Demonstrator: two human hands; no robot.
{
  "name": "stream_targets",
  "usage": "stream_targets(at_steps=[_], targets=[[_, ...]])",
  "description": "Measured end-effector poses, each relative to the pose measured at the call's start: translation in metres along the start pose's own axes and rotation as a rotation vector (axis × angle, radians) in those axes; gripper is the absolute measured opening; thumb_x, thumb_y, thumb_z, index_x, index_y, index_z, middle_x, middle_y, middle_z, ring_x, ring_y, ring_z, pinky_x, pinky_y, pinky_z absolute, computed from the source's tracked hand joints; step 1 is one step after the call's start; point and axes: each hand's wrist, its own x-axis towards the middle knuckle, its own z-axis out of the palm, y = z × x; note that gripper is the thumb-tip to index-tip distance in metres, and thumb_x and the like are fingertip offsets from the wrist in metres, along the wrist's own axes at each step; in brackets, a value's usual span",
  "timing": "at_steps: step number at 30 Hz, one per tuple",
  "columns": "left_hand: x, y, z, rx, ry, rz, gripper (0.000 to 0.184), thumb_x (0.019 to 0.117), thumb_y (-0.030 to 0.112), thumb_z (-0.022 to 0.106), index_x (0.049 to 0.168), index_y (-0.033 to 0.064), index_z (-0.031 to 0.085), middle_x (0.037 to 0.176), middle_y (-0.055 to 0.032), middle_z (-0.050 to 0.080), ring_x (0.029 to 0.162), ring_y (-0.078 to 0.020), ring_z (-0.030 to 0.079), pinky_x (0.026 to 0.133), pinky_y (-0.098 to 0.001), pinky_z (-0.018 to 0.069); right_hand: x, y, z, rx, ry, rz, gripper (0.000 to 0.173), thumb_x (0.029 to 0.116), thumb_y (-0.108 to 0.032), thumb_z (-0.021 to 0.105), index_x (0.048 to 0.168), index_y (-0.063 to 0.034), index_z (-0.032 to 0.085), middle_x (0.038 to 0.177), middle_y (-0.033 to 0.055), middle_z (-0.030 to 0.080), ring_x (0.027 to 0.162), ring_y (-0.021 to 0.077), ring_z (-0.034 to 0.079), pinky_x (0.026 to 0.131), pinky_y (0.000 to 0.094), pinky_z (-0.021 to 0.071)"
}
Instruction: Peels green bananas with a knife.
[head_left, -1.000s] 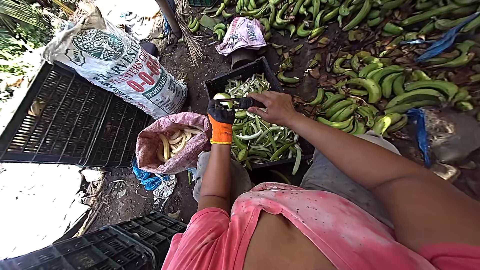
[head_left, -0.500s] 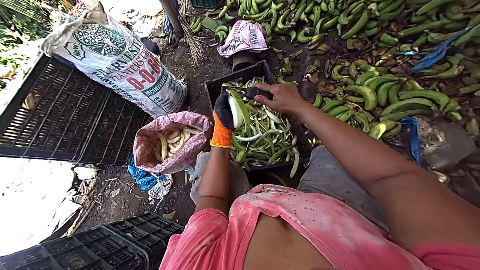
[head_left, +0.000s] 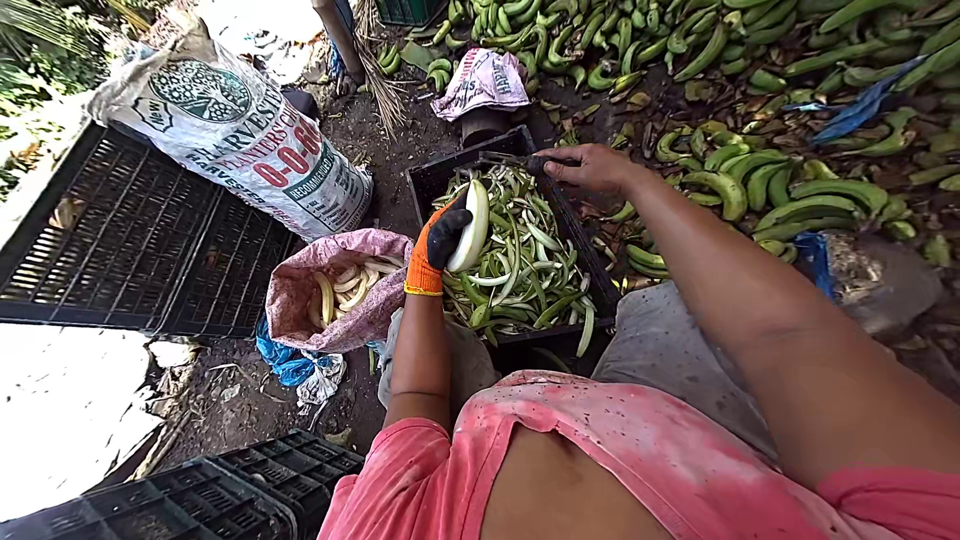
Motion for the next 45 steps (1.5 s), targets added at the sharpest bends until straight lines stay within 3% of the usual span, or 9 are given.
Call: stream_targets(at_steps=[7, 14, 20, 25, 31, 34, 36, 39, 45], targets=[[0.010, -0.020, 0.001, -0.362, 0.373, 0.094, 0.031, 0.1034, 0.037, 0.045, 0.113, 0.0139, 0.063, 0.087, -0.0049, 0.071, 0.071, -0.0142, 0.068, 0.062, -0.0320, 0.0594, -0.030, -0.032, 0.035, -0.051, 0.127, -0.254, 0.049, 0.1025, -0.047, 0.058, 0.147, -0.0266, 0.059, 0.137, 0.0123, 0.067, 0.124, 0.0375, 0.065, 0.099, 0.0698, 0.0453], [0.016, -0.029, 0.006, -1.057, 0.524, 0.051, 0.057, 0.1024, 0.045, 0.020, 0.081, 0.0090, 0.059, 0.064, -0.0041, 0.062, 0.054, -0.0157, 0.063, 0.052, -0.0288, 0.0547, -0.029, -0.032, 0.077, -0.337, 0.198, -0.558, 0.053, 0.1005, -0.057, 0.053, 0.144, -0.0278, 0.063, 0.093, 0.0156, 0.068, 0.083, 0.0365, 0.066, 0.071, 0.0550, 0.0514], [0.014, -0.029, 0.011, -0.601, 0.659, 0.161, 0.044, 0.1061, 0.033, 0.023, 0.089, 0.0135, 0.058, 0.072, -0.0015, 0.063, 0.066, -0.0133, 0.064, 0.062, -0.0324, 0.0573, -0.022, -0.045, 0.077, -0.252, 0.126, -0.398, 0.054, 0.1031, -0.055, 0.052, 0.149, -0.0280, 0.057, 0.120, 0.0165, 0.073, 0.101, 0.0393, 0.072, 0.080, 0.0648, 0.0528], [0.017, -0.004, 0.016, -0.695, 0.773, 0.080, 0.049, 0.1084, 0.045, 0.024, 0.095, 0.0111, 0.057, 0.066, -0.0019, 0.058, 0.053, -0.0121, 0.059, 0.050, -0.0278, 0.0535, -0.028, -0.044, 0.080, -0.260, 0.143, -0.443, 0.055, 0.1026, -0.056, 0.050, 0.149, -0.0270, 0.058, 0.110, 0.0169, 0.074, 0.090, 0.0388, 0.072, 0.071, 0.0621, 0.0528], [-0.003, -0.015, 0.048, 0.172, 0.676, 0.222, 0.037, 0.1097, 0.039, 0.034, 0.131, 0.0202, 0.057, 0.112, -0.0011, 0.065, 0.096, -0.0117, 0.065, 0.081, -0.0357, 0.0577, -0.006, -0.050, 0.065, -0.033, 0.073, -0.183, 0.052, 0.1063, -0.052, 0.048, 0.154, -0.0311, 0.050, 0.123, 0.0204, 0.071, 0.113, 0.0447, 0.067, 0.094, 0.0709, 0.0462], [0.016, -0.016, 0.044, 0.124, 0.641, 0.250, 0.049, 0.1064, 0.031, 0.033, 0.149, 0.0082, 0.041, 0.106, -0.0065, 0.064, 0.080, -0.0128, 0.064, 0.072, -0.0318, 0.0585, 0.000, -0.048, 0.067, 0.313, 0.028, -0.109, 0.050, 0.1101, -0.038, 0.047, 0.155, -0.0147, 0.049, 0.154, 0.0140, 0.053, 0.141, 0.0288, 0.051, 0.119, 0.0523, 0.0362], [0.016, -0.013, 0.046, 0.099, 0.536, 0.284, 0.056, 0.1033, 0.027, 0.035, 0.155, 0.0064, 0.032, 0.106, -0.0070, 0.064, 0.080, -0.0128, 0.064, 0.073, -0.0308, 0.0585, 0.001, -0.050, 0.068, 0.480, 0.006, -0.039, 0.051, 0.1113, -0.035, 0.044, 0.155, -0.0084, 0.045, 0.156, 0.0145, 0.049, 0.136, 0.0248, 0.054, 0.113, 0.0443, 0.0420], [0.010, -0.008, 0.041, -0.075, 0.393, 0.338, 0.047, 0.0999, 0.032, 0.039, 0.142, 0.0139, 0.046, 0.094, -0.0025, 0.066, 0.074, -0.0116, 0.063, 0.067, -0.0278, 0.0556, 0.003, -0.042, 0.070, 0.492, -0.050, 0.084, 0.050, 0.1111, -0.037, 0.045, 0.153, -0.0106, 0.048, 0.145, 0.0164, 0.057, 0.112, 0.0225, 0.059, 0.091, 0.0416, 0.0486], [0.000, 0.012, 0.013, -0.738, 0.435, 0.017, 0.048, 0.1061, 0.046, 0.028, 0.107, 0.0127, 0.063, 0.077, -0.0041, 0.064, 0.053, -0.0138, 0.058, 0.048, -0.0284, 0.0530, 0.001, -0.018, 0.045, 0.113, 0.067, -0.046, 0.053, 0.1070, -0.048, 0.049, 0.154, -0.0223, 0.051, 0.147, 0.0182, 0.058, 0.135, 0.0421, 0.055, 0.109, 0.0707, 0.0377]])
